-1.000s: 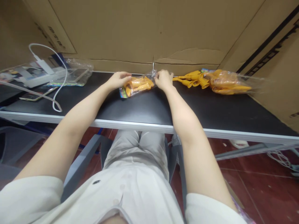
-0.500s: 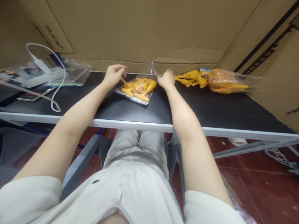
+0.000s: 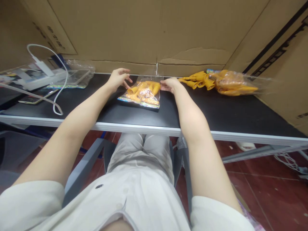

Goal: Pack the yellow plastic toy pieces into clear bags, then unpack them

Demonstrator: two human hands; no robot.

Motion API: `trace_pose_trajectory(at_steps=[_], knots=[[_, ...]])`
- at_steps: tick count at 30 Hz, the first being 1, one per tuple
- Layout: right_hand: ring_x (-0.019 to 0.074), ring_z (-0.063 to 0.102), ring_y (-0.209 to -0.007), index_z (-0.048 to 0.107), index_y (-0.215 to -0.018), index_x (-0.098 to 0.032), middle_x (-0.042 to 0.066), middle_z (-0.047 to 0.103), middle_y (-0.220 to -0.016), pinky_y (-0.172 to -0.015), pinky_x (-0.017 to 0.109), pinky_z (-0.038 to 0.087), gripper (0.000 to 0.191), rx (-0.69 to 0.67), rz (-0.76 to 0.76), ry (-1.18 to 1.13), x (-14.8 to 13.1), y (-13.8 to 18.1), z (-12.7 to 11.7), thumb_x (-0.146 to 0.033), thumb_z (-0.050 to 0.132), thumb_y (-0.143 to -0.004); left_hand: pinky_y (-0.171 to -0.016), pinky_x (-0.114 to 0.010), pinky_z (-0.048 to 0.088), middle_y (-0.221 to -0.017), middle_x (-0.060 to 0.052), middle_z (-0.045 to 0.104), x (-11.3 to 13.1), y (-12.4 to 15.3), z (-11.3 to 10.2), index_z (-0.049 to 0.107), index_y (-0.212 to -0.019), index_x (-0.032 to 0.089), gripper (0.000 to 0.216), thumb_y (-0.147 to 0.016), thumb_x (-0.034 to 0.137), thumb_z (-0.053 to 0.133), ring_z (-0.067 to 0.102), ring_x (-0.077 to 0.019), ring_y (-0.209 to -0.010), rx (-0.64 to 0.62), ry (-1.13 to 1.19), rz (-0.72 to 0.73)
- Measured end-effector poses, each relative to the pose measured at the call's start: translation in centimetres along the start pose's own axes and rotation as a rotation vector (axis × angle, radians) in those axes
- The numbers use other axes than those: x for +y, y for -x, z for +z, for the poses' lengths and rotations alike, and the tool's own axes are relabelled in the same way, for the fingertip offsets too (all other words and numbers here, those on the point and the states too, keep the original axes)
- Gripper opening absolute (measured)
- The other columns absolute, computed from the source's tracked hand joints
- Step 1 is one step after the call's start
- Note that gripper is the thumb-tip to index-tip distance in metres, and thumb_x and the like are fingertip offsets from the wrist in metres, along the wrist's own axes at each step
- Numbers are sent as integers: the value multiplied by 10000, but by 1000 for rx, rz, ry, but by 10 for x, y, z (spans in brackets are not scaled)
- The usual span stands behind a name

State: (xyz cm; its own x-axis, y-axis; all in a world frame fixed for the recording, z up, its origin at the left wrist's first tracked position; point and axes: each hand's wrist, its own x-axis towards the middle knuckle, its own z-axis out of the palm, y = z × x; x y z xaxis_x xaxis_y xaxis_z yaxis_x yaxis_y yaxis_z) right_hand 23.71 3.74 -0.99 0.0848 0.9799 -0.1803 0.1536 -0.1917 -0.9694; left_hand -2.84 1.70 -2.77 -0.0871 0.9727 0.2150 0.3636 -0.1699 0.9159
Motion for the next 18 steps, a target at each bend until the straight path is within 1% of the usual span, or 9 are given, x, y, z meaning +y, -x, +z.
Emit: trace_pose_trajectory(at_steps=[2,5,9,11,13,15,18], knots=[[96,625,-601,600,-855,-155,16,643,-662,-653,184,601,293,9,-10,-13,0,3,2,57,561,-1053,-1042,-523,669,-1058,-99,822,0,-1,1,682,-1361,195,460,-903,218,649,855,-317,-1009,20,-20,-23],[96,627,-599,611,-875,-151,12,648,-665,-684,204,625,272,16,-25,-33,2,5,5,57,572,-1047,-1108,-502,633,-1099,-108,837,-4,-5,2,725,-1274,210,415,-860,208,692,822,-315,-1119,33,-59,-9],[96,635,-598,612,-858,-150,15,654,-673,-754,234,652,266,7,-37,-50,5,2,7,51,597,-1031,-1201,-463,550,-1153,-141,842,-11,-14,4,758,-1008,209,217,-791,203,757,755,-338,-1268,9,-119,-46],[96,633,-591,602,-840,-153,14,648,-667,-757,234,652,277,0,-41,-55,5,1,7,55,600,-1022,-1213,-441,528,-1120,-149,845,-13,-18,7,736,-882,217,132,-759,206,784,743,-346,-1286,-16,-133,-75],[97,629,-585,595,-826,-157,10,639,-654,-735,225,646,290,-8,-41,-52,5,1,8,59,590,-1019,-1207,-426,526,-1078,-147,849,-12,-23,9,701,-797,230,103,-749,198,786,749,-339,-1272,-39,-139,-87],[96,619,-580,591,-813,-161,9,632,-642,-703,210,634,309,-18,-41,-43,5,3,8,60,563,-1027,-1194,-424,536,-1069,-144,855,-11,-29,9,669,-758,240,111,-763,179,762,760,-332,-1264,-55,-153,-97],[93,616,-578,579,-796,-168,9,629,-642,-663,188,605,334,-30,-47,-30,4,4,9,58,540,-1039,-1200,-468,540,-1115,-143,862,-9,-35,6,665,-766,241,102,-785,174,739,759,-349,-1298,-89,-192,-111]])
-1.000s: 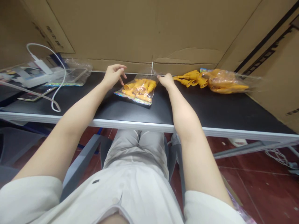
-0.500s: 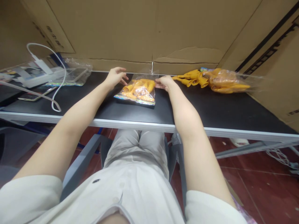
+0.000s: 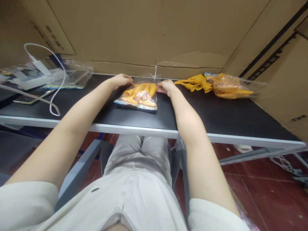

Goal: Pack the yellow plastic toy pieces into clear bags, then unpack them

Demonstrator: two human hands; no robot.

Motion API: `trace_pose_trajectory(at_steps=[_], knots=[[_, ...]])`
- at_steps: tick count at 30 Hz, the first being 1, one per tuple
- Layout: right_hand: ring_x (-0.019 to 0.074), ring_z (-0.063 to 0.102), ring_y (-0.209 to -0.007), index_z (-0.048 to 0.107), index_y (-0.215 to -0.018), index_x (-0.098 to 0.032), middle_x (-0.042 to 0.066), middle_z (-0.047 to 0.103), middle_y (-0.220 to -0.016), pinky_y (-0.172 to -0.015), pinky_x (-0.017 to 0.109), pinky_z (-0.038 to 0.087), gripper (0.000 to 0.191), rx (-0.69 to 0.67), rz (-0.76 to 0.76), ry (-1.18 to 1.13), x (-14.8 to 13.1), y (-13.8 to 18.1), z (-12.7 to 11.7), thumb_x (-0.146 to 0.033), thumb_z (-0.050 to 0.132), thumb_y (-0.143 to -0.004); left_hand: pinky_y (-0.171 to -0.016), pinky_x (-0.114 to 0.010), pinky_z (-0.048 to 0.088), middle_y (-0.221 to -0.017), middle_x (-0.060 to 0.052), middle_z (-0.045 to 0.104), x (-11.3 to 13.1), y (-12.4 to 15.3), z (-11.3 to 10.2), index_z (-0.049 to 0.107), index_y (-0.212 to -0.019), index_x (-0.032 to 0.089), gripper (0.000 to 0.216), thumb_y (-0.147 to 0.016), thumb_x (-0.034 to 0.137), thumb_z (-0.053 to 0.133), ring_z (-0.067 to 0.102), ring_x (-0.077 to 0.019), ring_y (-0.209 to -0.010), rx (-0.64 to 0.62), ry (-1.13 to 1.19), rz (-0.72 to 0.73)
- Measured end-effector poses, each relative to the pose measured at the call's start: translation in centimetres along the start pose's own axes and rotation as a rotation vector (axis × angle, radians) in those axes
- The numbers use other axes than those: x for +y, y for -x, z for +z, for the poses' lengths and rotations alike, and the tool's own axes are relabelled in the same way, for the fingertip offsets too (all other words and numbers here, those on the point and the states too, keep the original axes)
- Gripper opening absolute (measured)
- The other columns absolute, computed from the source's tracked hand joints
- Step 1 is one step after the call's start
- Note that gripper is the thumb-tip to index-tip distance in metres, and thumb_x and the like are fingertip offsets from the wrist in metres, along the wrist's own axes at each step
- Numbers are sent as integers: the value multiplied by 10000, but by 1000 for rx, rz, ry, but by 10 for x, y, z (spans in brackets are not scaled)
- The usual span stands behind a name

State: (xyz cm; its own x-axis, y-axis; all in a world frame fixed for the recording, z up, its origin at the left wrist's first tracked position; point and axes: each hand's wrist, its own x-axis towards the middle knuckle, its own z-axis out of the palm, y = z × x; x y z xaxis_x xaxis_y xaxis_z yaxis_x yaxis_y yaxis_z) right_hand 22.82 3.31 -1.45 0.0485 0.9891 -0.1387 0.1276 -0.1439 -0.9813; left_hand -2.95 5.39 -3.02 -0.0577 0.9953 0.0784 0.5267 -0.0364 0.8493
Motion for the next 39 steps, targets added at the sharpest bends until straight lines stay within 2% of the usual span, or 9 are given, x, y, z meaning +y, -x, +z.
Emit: trace_pose_trajectory(at_steps=[3,7,13,19,22,27,32,35,39], knots=[[89,614,-576,564,-786,-175,3,622,-656,-656,179,584,340,-3,-4,5,0,1,0,54,550,-1038,-1224,-501,529,-1205,-156,857,2,-3,-5,662,-782,230,86,-820,200,734,747,-352,-1342,-19,1,-45],[92,609,-581,560,-794,-181,5,628,-662,-688,194,595,332,-20,-1,4,0,0,0,41,544,-1041,-1238,-507,518,-1244,-181,847,4,-4,1,642,-726,224,189,-869,236,765,742,-358,-1353,39,33,-99],[77,599,-562,576,-808,-175,-4,629,-663,-675,179,596,310,-37,-14,7,1,-1,2,-26,587,-1079,-1121,-483,598,-998,-142,856,4,-4,23,674,-742,228,261,-716,149,921,756,-402,-1267,237,200,-127],[64,564,-511,584,-771,-160,-14,599,-618,-561,148,543,346,16,-62,22,1,0,8,-30,587,-1092,-1007,-364,624,-713,-69,734,3,-4,26,622,-624,200,261,-696,14,790,790,-323,-1085,329,291,-162],[77,584,-521,561,-754,-171,-16,596,-622,-573,165,549,368,31,-59,11,2,-3,9,13,566,-1072,-950,-315,619,-654,-31,682,3,-4,23,608,-622,198,251,-700,-5,732,788,-267,-983,316,373,-140],[80,600,-570,547,-728,-172,-6,597,-651,-643,172,552,381,23,-65,-50,5,-9,10,52,559,-1036,-842,-261,578,-623,-7,655,4,4,15,515,-618,210,344,-830,-45,606,761,-184,-782,196,493,-162],[74,572,-567,560,-709,-165,-10,584,-632,-621,161,518,386,-7,-73,-65,5,-7,11,48,574,-1031,-748,-230,529,-690,-18,731,7,14,9,641,-703,176,285,-938,25,689,668,-122,-631,76,525,-103],[72,559,-554,609,-741,-156,-4,618,-627,-599,158,511,353,-14,-72,-64,3,-4,10,64,570,-1015,-714,-222,523,-634,-7,693,7,18,7,670,-666,156,289,-900,-12,700,620,-102,-577,110,490,-88],[83,565,-541,666,-779,-151,-1,639,-613,-599,168,536,331,-9,-71,-55,1,-2,8,110,529,-929,-764,-248,575,-573,18,658,8,21,6,686,-663,168,263,-771,-71,689,635,-123,-575,155,479,-99]])
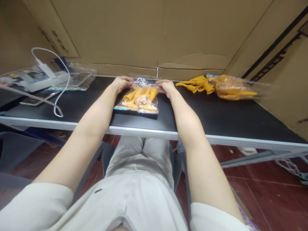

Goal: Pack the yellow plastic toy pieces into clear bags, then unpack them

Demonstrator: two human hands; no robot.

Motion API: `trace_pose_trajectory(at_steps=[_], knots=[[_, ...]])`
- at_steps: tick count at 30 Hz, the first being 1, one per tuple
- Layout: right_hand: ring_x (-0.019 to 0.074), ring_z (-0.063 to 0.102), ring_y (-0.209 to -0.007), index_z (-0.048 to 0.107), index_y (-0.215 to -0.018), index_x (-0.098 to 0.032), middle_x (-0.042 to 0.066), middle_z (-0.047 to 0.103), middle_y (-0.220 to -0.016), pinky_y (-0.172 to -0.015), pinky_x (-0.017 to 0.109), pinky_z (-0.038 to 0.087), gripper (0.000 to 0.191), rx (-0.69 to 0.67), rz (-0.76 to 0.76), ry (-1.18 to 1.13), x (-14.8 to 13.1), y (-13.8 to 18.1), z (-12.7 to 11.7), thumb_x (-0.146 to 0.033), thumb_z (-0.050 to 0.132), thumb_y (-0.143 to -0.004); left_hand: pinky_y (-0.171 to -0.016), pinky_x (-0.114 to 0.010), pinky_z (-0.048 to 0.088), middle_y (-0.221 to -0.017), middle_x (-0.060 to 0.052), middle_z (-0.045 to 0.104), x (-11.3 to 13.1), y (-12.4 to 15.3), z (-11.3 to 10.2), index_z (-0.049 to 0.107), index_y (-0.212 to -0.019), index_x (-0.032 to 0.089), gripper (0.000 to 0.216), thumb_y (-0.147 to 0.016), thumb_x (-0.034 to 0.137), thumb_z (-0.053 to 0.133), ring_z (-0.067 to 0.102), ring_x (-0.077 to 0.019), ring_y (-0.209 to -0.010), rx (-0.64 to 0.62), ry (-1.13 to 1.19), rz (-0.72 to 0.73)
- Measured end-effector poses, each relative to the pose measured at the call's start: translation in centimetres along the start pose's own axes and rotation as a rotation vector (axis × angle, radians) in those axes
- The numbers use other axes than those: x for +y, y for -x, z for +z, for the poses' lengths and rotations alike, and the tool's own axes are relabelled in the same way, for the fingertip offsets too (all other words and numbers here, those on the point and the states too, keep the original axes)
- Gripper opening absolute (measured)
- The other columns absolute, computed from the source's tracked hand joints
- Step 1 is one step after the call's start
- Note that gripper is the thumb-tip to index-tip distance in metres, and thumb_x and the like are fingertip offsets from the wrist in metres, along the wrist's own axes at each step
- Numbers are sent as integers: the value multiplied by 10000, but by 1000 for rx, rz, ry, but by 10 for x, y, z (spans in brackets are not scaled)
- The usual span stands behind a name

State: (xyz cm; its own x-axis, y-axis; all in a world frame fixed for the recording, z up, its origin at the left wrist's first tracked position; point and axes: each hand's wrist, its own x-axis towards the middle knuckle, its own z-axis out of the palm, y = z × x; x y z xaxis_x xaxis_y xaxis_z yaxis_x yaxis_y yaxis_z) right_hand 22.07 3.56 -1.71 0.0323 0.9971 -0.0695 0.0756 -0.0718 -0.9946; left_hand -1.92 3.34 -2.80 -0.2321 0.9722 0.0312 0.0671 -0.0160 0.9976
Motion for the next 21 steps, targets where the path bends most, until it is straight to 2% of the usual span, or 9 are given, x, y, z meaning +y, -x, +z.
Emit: trace_pose_trajectory(at_steps=[3,6,10,13,16,19,21], knots=[[84,579,-543,668,-742,-152,4,646,-618,-608,168,552,323,-1,-13,25,-1,0,-1,122,551,-865,-835,-289,613,-572,17,671,-1,-1,0,707,-667,172,239,-725,-58,683,681,-143,-613,10,-28,17],[74,565,-533,632,-675,-157,-2,627,-607,-630,178,567,355,-2,-31,58,0,0,-1,136,540,-854,-886,-318,624,-564,13,659,-4,-6,1,650,-577,181,273,-709,-53,699,724,-162,-666,29,-89,38],[89,565,-541,586,-623,-173,-9,585,-567,-705,236,616,412,3,-86,165,4,-8,-1,149,479,-856,-875,-325,616,-525,22,578,-12,-14,3,580,-513,204,342,-686,-65,700,709,-182,-670,53,-207,87],[117,596,-576,559,-615,-192,-24,566,-561,-846,329,654,408,-20,-204,335,10,-20,-5,153,472,-815,-887,-319,599,-546,23,556,-17,-18,1,559,-518,214,336,-664,-76,645,688,-187,-700,23,-321,170],[167,658,-683,558,-621,-207,-20,565,-583,-973,393,634,378,-66,-388,562,15,-30,-10,124,477,-784,-960,-323,570,-608,14,581,-18,-19,-3,562,-540,217,309,-648,-70,598,695,-203,-804,-27,-463,282],[228,707,-847,567,-640,-218,7,599,-638,-1039,415,601,322,-83,-532,714,17,-35,-14,63,499,-782,-1020,-344,540,-641,-2,592,-15,-18,-5,560,-539,221,296,-642,-56,577,689,-232,-886,-67,-603,344],[251,717,-901,570,-655,-221,27,633,-676,-1039,419,593,282,-90,-542,735,16,-35,-15,5,519,-815,-1044,-359,528,-637,-7,580,-12,-17,-5,557,-527,224,295,-633,-51,573,680,-249,-909,-89,-670,353]])
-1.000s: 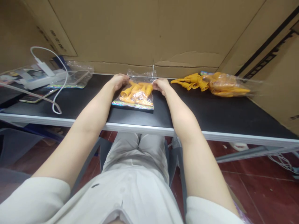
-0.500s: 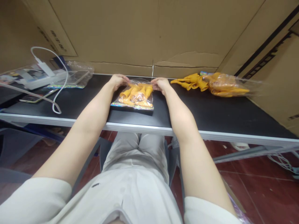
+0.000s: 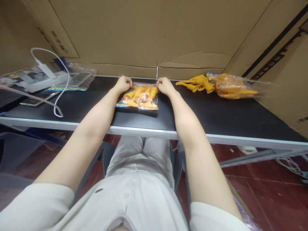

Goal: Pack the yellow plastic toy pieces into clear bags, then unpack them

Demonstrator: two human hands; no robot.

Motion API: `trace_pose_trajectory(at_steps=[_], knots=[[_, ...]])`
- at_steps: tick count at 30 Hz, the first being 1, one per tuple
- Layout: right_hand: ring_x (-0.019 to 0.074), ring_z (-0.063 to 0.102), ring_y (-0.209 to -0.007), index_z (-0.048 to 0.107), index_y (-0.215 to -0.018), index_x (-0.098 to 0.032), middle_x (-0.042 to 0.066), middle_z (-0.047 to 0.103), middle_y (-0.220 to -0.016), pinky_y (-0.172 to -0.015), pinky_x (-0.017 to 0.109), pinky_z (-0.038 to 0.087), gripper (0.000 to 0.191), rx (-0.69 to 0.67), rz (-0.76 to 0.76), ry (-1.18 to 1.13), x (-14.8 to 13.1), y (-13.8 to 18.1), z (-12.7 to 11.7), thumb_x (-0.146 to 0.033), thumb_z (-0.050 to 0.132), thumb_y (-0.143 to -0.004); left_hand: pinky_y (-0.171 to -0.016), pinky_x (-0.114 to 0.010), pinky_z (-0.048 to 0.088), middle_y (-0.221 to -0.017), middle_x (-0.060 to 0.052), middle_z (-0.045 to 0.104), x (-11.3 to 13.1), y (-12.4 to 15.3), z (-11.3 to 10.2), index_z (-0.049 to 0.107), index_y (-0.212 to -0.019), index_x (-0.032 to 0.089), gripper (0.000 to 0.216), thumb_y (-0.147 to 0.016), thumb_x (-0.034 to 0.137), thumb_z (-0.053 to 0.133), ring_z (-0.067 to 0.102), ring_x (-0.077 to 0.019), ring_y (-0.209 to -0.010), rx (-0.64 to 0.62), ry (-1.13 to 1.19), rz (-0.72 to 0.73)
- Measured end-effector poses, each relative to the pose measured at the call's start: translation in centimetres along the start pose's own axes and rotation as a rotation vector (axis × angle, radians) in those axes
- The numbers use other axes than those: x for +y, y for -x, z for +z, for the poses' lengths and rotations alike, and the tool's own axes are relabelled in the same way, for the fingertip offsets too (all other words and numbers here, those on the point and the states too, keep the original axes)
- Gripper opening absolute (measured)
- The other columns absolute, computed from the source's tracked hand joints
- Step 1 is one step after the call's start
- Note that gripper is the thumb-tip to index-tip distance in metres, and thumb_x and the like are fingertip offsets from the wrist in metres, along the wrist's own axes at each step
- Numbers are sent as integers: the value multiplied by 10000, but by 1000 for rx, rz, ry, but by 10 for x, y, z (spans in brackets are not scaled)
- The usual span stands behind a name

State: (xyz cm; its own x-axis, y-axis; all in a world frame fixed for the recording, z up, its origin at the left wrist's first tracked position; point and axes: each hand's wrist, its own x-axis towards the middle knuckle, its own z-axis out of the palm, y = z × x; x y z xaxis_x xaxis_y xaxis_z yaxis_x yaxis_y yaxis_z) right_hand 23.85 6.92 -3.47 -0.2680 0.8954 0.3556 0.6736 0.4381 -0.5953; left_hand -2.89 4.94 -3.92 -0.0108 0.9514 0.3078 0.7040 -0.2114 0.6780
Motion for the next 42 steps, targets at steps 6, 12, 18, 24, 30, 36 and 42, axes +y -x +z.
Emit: trace_pose_trajectory(at_steps=[6,12,18,24,30,36,42], knots=[[200,638,-766,555,-642,-225,1,578,-612,-1009,380,582,359,22,118,-114,-7,6,1,-173,661,-980,-1158,-358,481,-687,-29,578,1,1,0,525,-492,243,327,-627,-44,604,690,-278,-1019,40,66,34],[137,581,-591,577,-797,-225,-52,596,-593,-636,248,563,455,32,333,-450,-13,13,-6,-74,999,-719,-1240,-396,446,-903,-75,673,5,3,1,605,-607,225,263,-687,-4,707,655,-330,-1275,109,208,118],[91,588,-534,700,-838,-149,8,691,-640,-482,165,496,264,-209,397,-604,-14,22,-34,-95,959,-829,-1194,-427,495,-1028,-66,707,26,9,2,678,-686,220,197,-801,61,693,668,-345,-1352,154,219,224],[170,766,-713,737,-865,-131,88,796,-831,-703,295,693,194,-266,440,-750,-22,31,-49,-65,919,-876,-1136,-416,531,-1091,-34,699,56,24,1,663,-682,209,253,-838,23,592,672,-338,-1382,174,243,208],[192,787,-722,750,-992,-100,113,818,-868,-804,368,723,87,-433,468,-793,-33,36,-51,-106,832,-964,-1134,-367,511,-1147,-33,710,65,29,0,555,-638,197,323,-867,-29,528,663,-316,-1396,167,191,254],[179,761,-698,738,-1008,-90,103,803,-866,-776,331,696,25,-353,400,-832,-35,32,-45,-102,749,-988,-1197,-408,509,-1347,-65,694,58,25,2,625,-720,212,236,-914,80,648,620,-347,-1455,210,214,272],[171,771,-837,724,-986,-158,55,791,-912,-810,273,655,59,-60,361,-870,-23,29,-64,-172,686,-1030,-1330,-430,392,-1537,-89,603,43,9,0,688,-833,225,134,-946,159,715,553,-346,-1524,416,244,262]])
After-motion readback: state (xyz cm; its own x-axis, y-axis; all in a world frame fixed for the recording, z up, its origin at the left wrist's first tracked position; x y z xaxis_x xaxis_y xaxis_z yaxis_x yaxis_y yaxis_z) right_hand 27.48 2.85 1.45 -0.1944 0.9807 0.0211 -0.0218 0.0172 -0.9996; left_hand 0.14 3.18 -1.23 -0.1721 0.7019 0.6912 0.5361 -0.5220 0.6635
